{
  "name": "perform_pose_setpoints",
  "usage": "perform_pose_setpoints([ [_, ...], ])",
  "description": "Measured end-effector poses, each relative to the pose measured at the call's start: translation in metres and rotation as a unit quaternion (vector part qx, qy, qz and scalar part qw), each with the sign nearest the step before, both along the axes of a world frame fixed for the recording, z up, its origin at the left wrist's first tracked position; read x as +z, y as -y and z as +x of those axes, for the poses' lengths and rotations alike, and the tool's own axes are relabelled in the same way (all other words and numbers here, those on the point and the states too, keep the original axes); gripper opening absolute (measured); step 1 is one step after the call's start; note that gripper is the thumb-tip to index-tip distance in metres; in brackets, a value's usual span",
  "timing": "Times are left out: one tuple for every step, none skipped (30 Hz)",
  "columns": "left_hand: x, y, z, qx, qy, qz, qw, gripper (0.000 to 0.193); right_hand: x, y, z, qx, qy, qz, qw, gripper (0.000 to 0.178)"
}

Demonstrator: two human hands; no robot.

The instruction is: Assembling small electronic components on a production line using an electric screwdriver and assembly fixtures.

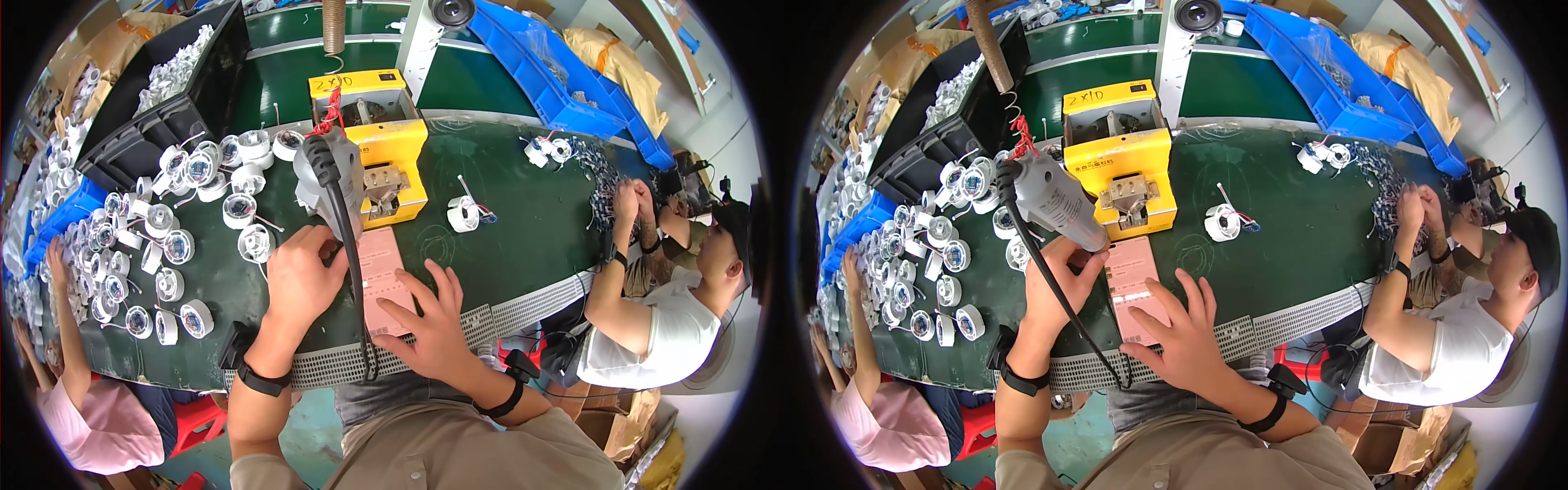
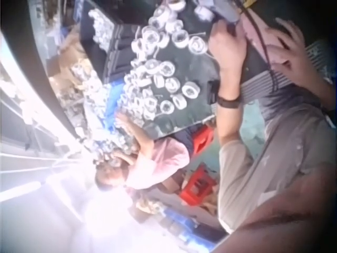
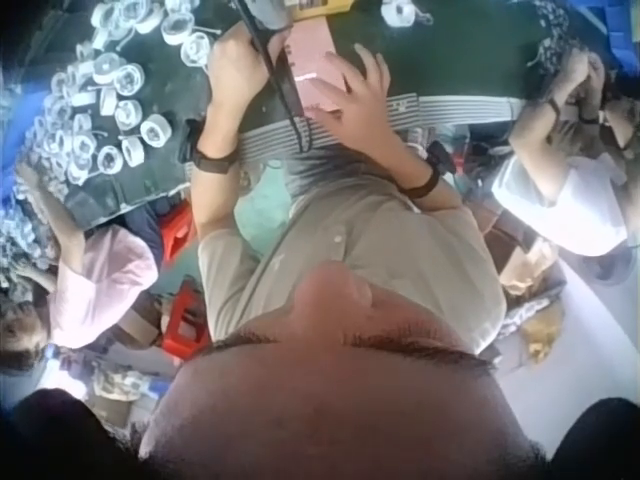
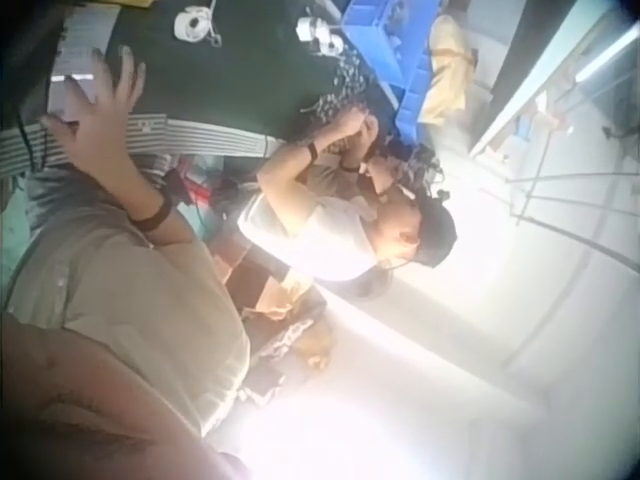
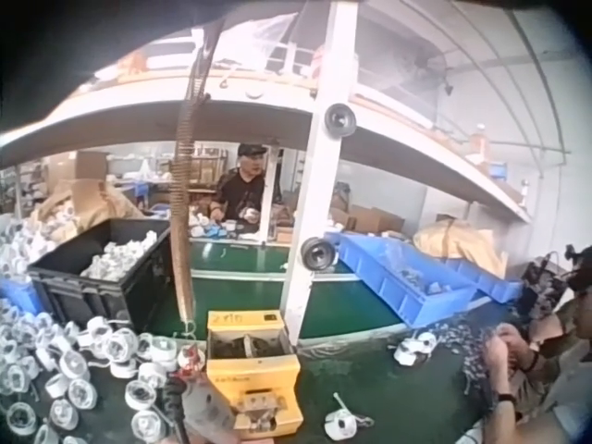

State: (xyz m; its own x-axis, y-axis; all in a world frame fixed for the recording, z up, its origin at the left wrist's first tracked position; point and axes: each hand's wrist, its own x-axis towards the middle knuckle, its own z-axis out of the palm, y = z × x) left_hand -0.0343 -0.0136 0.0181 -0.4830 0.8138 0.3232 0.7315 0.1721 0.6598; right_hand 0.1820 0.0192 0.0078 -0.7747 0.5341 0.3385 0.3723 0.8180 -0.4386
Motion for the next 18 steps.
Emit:
perform_pose_setpoints([
  [-0.0006,0.0005,-0.0004,-0.001,-0.003,0.001,1.000,0.021,-0.0014,-0.0013,0.0035,-0.005,-0.005,0.001,1.000,0.047],
  [-0.0003,0.0009,-0.0004,0.000,-0.003,0.001,1.000,0.021,-0.0024,-0.0029,0.0065,-0.005,-0.005,0.001,1.000,0.047],
  [0.0004,0.0011,-0.0005,0.000,-0.002,-0.002,1.000,0.021,-0.0033,-0.0045,0.0092,-0.016,-0.007,0.006,1.000,0.046],
  [0.0010,0.0010,-0.0001,0.000,0.000,-0.005,1.000,0.021,-0.0033,-0.0052,0.0113,-0.028,-0.008,0.012,1.000,0.045],
  [0.0011,0.0009,-0.0001,0.000,0.000,-0.004,1.000,0.021,-0.0024,-0.0053,0.0119,-0.028,-0.007,0.012,1.000,0.045],
  [0.0012,0.0009,-0.0002,-0.002,-0.004,-0.002,1.000,0.021,-0.0009,-0.0056,0.0123,-0.031,-0.009,0.013,0.999,0.044],
  [0.0010,0.0004,-0.0005,-0.004,-0.008,0.000,1.000,0.021,-0.0002,-0.0060,0.0122,-0.034,-0.011,0.014,0.999,0.044],
  [0.0007,0.0004,-0.0002,-0.005,-0.008,0.000,1.000,0.021,0.0000,-0.0060,0.0119,-0.034,-0.011,0.014,0.999,0.044],
  [0.0004,0.0006,0.0002,-0.001,-0.005,-0.002,1.000,0.021,0.0002,-0.0059,0.0113,-0.039,-0.011,0.016,0.999,0.044],
  [0.0003,0.0010,0.0002,0.004,-0.002,-0.004,1.000,0.022,0.0003,-0.0057,0.0107,-0.043,-0.011,0.019,0.999,0.045],
  [0.0001,0.0012,-0.0001,0.004,-0.002,-0.004,1.000,0.022,-0.0004,-0.0060,0.0108,-0.042,-0.012,0.019,0.999,0.045],
  [-0.0002,0.0013,-0.0006,-0.001,-0.005,0.003,1.000,0.021,-0.0017,-0.0065,0.0112,-0.048,-0.009,0.022,0.999,0.045],
  [-0.0005,0.0008,-0.0005,-0.007,-0.006,0.011,1.000,0.021,-0.0024,-0.0068,0.0119,-0.055,-0.005,0.026,0.998,0.045],
  [0.0002,0.0005,0.0000,-0.008,-0.006,0.011,1.000,0.021,-0.0024,-0.0073,0.0120,-0.056,-0.005,0.026,0.998,0.045],
  [0.0016,0.0002,0.0007,-0.007,-0.002,0.006,1.000,0.021,-0.0022,-0.0082,0.0118,-0.057,-0.006,0.027,0.998,0.045],
  [0.0026,0.0006,0.0009,-0.005,0.001,0.000,1.000,0.021,-0.0020,-0.0083,0.0114,-0.057,-0.008,0.027,0.998,0.045],
  [0.0026,0.0008,0.0007,-0.005,0.001,-0.001,1.000,0.021,-0.0016,-0.0080,0.0113,-0.057,-0.008,0.027,0.998,0.045],
  [0.0024,0.0009,0.0004,-0.006,-0.005,0.000,1.000,0.021,-0.0008,-0.0076,0.0112,-0.057,-0.007,0.028,0.998,0.045],
])
